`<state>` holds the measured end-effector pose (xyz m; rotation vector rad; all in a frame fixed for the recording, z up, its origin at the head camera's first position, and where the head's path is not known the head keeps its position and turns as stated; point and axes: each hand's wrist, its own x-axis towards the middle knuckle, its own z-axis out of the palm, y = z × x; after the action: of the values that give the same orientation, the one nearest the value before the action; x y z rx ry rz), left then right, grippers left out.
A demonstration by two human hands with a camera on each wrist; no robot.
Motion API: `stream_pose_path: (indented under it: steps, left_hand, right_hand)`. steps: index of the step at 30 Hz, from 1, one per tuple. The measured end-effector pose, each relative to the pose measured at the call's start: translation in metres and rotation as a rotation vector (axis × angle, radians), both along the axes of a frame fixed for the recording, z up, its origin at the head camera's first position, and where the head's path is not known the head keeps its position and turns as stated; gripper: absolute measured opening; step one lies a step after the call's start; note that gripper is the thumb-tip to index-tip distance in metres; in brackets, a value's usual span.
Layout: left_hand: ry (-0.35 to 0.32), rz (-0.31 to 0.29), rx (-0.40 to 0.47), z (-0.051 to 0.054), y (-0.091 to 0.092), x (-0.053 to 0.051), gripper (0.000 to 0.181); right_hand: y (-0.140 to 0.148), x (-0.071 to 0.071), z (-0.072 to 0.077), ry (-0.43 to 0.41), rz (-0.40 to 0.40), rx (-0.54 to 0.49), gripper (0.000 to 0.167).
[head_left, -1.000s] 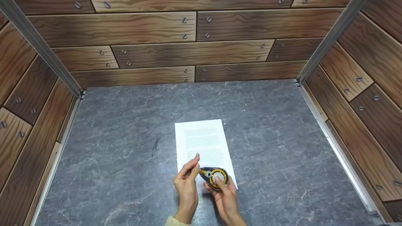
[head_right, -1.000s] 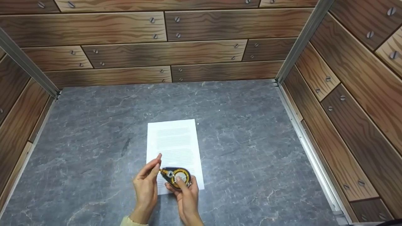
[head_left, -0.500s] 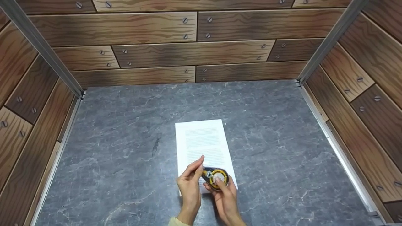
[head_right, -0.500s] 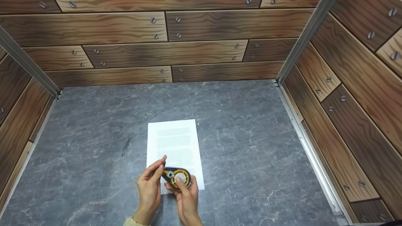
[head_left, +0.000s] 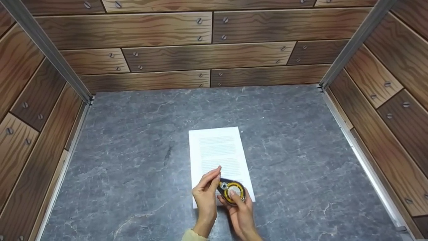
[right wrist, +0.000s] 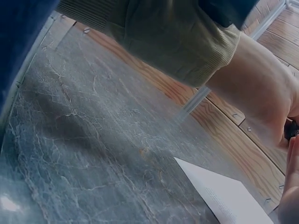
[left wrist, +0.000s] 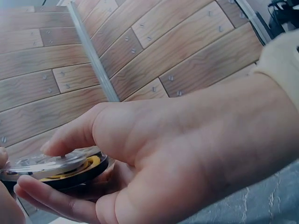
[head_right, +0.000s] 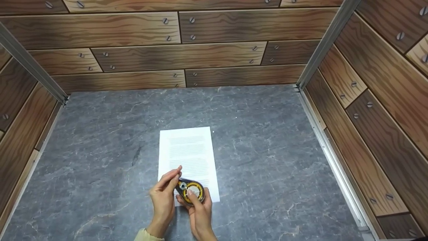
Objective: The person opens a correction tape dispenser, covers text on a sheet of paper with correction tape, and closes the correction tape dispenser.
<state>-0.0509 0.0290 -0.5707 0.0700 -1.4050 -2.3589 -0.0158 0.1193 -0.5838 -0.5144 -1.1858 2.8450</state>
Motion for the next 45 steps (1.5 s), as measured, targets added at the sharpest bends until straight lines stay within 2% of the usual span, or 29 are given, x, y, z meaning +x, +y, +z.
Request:
stream_pose_path:
  steps: [9,14,17,24,28,32,34,39,43,45]
  left_hand:
    - [-0.047,-0.080,-0.032,-0.001,0.001,0.000,0.023]
    - [-0.058,-0.058,-0.074,-0.005,-0.001,-0.001,0.023]
    - [-0.034,-0.037,-0.102,-0.007,-0.002,-0.001,0.023]
    - [0.081,0.002,-0.195,-0.009,0.000,-0.004,0.022]
    - [0.091,0.014,-0.235,-0.009,0.002,-0.005,0.021]
    - [0.110,0.039,-0.297,-0.006,0.001,-0.005,0.020]
    - [0.136,0.046,-0.329,0.001,0.000,-0.004,0.020]
    - [0.169,0.027,-0.368,0.013,-0.002,0.000,0.022]
    - [0.173,-0.009,-0.352,0.008,-0.004,-0.003,0.022]
    - [0.173,-0.022,-0.322,0.003,-0.005,-0.005,0.021]
  right_hand:
    - [-0.001,0.000,0.002,0.050,-0.034,0.013,0.027]
    - [-0.005,0.000,0.001,0.034,-0.036,0.020,0.028]
    - [-0.008,-0.001,0.001,0.015,-0.038,0.022,0.027]
    - [-0.007,-0.001,0.002,-0.013,-0.060,0.001,0.029]
    - [-0.007,-0.001,0.002,-0.038,-0.067,-0.015,0.030]
    - [-0.007,-0.001,0.002,-0.045,-0.063,-0.019,0.029]
    - [-0.008,-0.001,0.001,-0.040,-0.059,-0.018,0.029]
    - [-0.009,0.000,0.002,-0.040,-0.054,-0.013,0.030]
    - [-0.008,-0.002,0.003,-0.031,-0.029,0.029,0.030]
    - [-0.006,-0.004,0.002,-0.013,0.004,0.108,0.031]
